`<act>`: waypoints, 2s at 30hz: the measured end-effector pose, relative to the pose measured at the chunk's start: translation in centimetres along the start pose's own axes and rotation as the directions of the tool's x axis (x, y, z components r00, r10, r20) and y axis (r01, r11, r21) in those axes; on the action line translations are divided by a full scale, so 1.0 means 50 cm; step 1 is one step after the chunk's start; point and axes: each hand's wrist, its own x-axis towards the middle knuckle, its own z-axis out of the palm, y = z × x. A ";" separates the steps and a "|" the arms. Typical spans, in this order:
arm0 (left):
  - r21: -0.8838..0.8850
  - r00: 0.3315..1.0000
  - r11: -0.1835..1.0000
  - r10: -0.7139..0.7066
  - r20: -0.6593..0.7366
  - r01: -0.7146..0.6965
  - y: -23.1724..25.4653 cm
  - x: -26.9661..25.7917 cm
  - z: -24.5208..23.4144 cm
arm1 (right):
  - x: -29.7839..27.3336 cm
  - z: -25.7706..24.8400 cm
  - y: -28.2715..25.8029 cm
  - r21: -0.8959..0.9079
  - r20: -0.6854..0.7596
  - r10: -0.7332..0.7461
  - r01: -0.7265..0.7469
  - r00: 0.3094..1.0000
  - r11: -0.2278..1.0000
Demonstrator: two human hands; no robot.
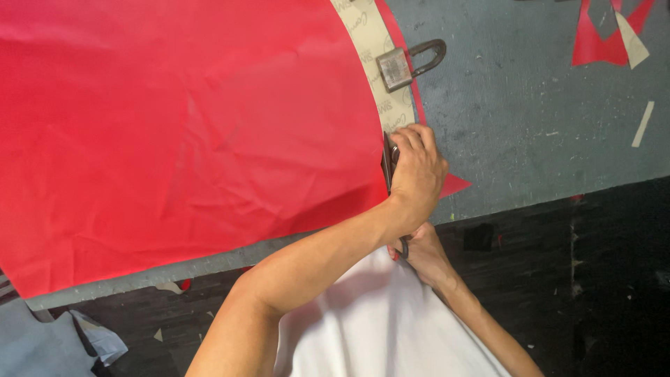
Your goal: The person cuts a large red sheet of paper using scissors, following a paper template secured with a padlock. They trace the template outline with a white marker, then cut along the marked lines to produce a shaped piece of red paper.
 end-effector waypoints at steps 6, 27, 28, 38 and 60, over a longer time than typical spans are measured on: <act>-0.046 1.000 0.999 0.014 0.024 -0.013 -0.002 -0.003 -0.011 | -0.003 -0.009 -0.013 0.001 0.022 0.021 -0.021 1.000 1.000; -0.081 0.994 0.996 0.052 0.098 -0.045 -0.018 -0.003 -0.036 | 0.018 -0.034 -0.089 -0.082 0.061 0.040 -0.035 0.997 0.996; -0.099 0.993 0.994 0.055 0.107 -0.045 -0.019 -0.002 -0.035 | 0.019 -0.032 -0.097 -0.078 0.063 0.049 -0.044 0.997 0.996; -0.134 0.995 0.990 0.059 0.077 -0.048 -0.025 0.011 -0.031 | 0.021 -0.020 -0.182 -0.153 0.070 0.091 -0.079 0.993 0.985; -0.378 0.999 0.925 -0.032 -0.004 0.028 -0.028 0.070 0.004 | 0.070 -0.054 -0.219 -0.108 0.213 0.052 -0.029 0.976 0.994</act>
